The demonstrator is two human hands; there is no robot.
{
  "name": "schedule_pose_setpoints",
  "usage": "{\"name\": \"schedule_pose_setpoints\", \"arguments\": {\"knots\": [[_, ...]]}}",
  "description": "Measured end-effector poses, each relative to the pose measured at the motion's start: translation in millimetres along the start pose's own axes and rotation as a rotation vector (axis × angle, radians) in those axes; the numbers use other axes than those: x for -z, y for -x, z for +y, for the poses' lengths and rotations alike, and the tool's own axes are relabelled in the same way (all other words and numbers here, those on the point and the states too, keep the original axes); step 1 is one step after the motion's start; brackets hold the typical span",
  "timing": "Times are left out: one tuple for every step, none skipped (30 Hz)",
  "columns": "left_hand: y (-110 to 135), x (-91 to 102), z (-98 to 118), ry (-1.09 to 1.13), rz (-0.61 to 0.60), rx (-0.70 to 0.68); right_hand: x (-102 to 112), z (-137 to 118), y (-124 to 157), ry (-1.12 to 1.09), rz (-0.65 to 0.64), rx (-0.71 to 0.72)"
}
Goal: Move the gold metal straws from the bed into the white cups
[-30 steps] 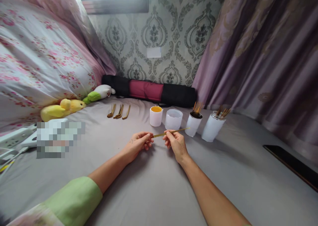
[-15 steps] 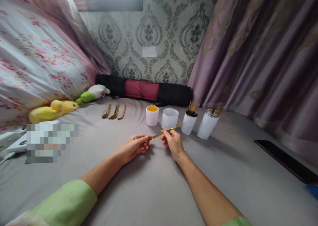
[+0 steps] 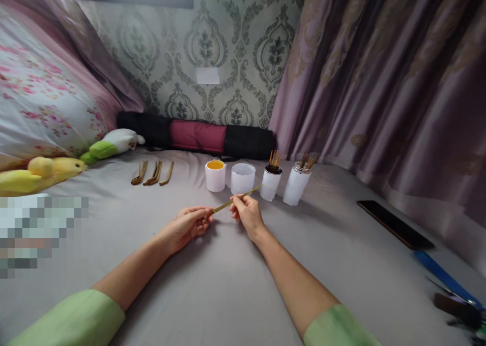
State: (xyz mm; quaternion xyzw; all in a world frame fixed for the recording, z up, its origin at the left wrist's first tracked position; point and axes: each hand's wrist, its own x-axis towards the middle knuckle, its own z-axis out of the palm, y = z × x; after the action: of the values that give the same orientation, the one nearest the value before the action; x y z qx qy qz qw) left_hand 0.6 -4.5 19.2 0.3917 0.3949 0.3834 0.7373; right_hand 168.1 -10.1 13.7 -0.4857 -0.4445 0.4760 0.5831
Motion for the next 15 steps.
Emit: {"name": "schedule_pose_setpoints", "arguments": {"knots": [[-0.3, 0.0, -0.1, 0.003, 0.010, 0.005, 0.4, 0.0, -0.2, -0.002, 0.007, -0.004], [-0.5, 0.2, -0.1, 0.004, 0.019, 0.007, 0.8, 0.2, -0.5, -0.003, 0.015, -0.006], [-0.7, 0.4, -0.2, 0.005, 0.025, 0.007, 1.3, 0.4, -0.9, -0.004, 0.022, -0.007], [-0.7, 0.6, -0.2, 0.004, 0.028, 0.005, 1.7, 0.6, -1.3, -0.006, 0.029, -0.008], [-0.7, 0.9, -0.2, 0.005, 0.028, 0.003, 2.1, 0.9, -1.7, -0.008, 0.036, -0.008], [-0.6, 1.1, -0.2, 0.005, 0.027, 0.001, 2.5, 1.1, -2.0, -0.011, 0.042, -0.009], [-0.5, 1.4, -0.1, 0.005, 0.024, 0.001, 2.7, 1.2, -2.3, -0.013, 0.049, -0.010], [-0.4, 1.7, 0.0, 0.005, 0.022, 0.004, 3.0, 1.2, -2.5, -0.015, 0.056, -0.011], [-0.4, 2.0, 0.0, 0.006, 0.021, 0.009, 3.3, 1.0, -2.7, -0.016, 0.063, -0.010], [-0.5, 2.3, 0.0, 0.007, 0.021, 0.012, 3.5, 0.7, -2.8, -0.016, 0.072, -0.010], [-0.7, 2.5, 0.0, 0.008, 0.022, 0.014, 3.9, 0.3, -2.9, -0.016, 0.082, -0.010], [-0.8, 2.6, -0.1, 0.010, 0.026, 0.013, 4.3, -0.2, -3.0, -0.016, 0.093, -0.011], [-1.0, 2.7, -0.2, 0.014, 0.028, 0.010, 4.8, -0.6, -3.1, -0.019, 0.106, -0.011], [-1.0, 2.6, -0.2, 0.019, 0.031, 0.006, 5.5, -1.0, -3.3, -0.023, 0.119, -0.010], [-1.0, 2.5, -0.1, 0.023, 0.035, 0.004, 6.2, -1.3, -3.6, -0.029, 0.133, -0.007]]}}
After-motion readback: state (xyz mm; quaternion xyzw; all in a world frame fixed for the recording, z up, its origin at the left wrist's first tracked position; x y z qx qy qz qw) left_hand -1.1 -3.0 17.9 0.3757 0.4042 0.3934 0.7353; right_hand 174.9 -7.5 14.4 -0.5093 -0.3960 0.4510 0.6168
